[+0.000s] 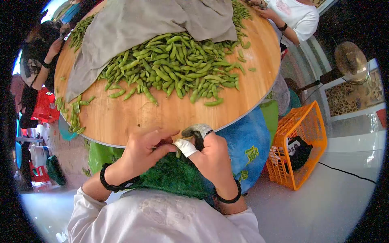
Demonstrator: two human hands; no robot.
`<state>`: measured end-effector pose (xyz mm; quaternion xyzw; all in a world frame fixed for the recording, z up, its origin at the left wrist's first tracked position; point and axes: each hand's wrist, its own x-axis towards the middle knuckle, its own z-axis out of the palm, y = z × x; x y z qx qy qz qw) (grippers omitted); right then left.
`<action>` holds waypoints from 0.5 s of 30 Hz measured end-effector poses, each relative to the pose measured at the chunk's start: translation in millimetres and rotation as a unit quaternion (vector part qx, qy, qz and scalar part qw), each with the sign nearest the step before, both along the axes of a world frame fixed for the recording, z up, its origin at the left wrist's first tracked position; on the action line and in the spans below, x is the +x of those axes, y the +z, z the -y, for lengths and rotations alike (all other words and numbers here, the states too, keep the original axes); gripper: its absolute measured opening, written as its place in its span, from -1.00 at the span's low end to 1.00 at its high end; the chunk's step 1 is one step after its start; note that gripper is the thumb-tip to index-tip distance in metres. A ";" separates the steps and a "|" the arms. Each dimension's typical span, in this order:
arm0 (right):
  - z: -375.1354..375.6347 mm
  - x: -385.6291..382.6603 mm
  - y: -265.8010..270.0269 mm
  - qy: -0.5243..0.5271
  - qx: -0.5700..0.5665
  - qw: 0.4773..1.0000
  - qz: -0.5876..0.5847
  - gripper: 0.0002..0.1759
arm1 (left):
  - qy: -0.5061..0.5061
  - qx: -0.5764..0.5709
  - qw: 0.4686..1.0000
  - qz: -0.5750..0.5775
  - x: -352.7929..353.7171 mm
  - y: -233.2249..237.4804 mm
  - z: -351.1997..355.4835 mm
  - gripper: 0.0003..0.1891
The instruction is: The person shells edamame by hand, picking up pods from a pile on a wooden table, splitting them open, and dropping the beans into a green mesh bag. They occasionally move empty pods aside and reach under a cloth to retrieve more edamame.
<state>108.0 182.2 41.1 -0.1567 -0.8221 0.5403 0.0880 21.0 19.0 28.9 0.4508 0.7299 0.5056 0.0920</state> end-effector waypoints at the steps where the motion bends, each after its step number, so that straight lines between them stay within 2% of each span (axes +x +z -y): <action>1: -1.2 -0.7 -1.6 0.029 -0.030 0.999 -0.005 -0.71 | 0.031 -0.002 0.996 0.079 7.0 6.4 -0.5 -0.75; 2: -1.7 -1.3 -2.3 0.058 -0.060 0.996 -0.009 -0.75 | 0.064 -0.004 0.985 0.157 10.6 9.9 -0.4 -0.78; 6: -7.0 1.0 -1.0 0.095 -0.069 0.993 0.008 -0.82 | 0.036 0.038 0.994 0.091 5.1 4.5 1.6 -0.84; 8: -9.0 4.3 4.2 0.102 -0.231 0.964 0.083 -0.87 | -0.030 0.041 0.997 0.059 1.0 4.1 4.0 -0.81; 12: -10.9 4.2 1.2 0.082 -0.302 0.943 0.116 -0.89 | -0.094 0.068 0.983 0.146 -1.7 2.4 4.3 -0.76; 14: -15.2 1.3 -7.1 0.101 -0.462 0.872 0.129 -0.88 | -0.137 0.100 0.969 0.177 -2.3 -6.0 3.5 -0.73; 15: -16.1 2.5 -10.2 0.100 -0.462 0.872 0.129 -0.88 | -0.139 0.101 0.969 0.178 -1.7 -8.4 2.3 -0.73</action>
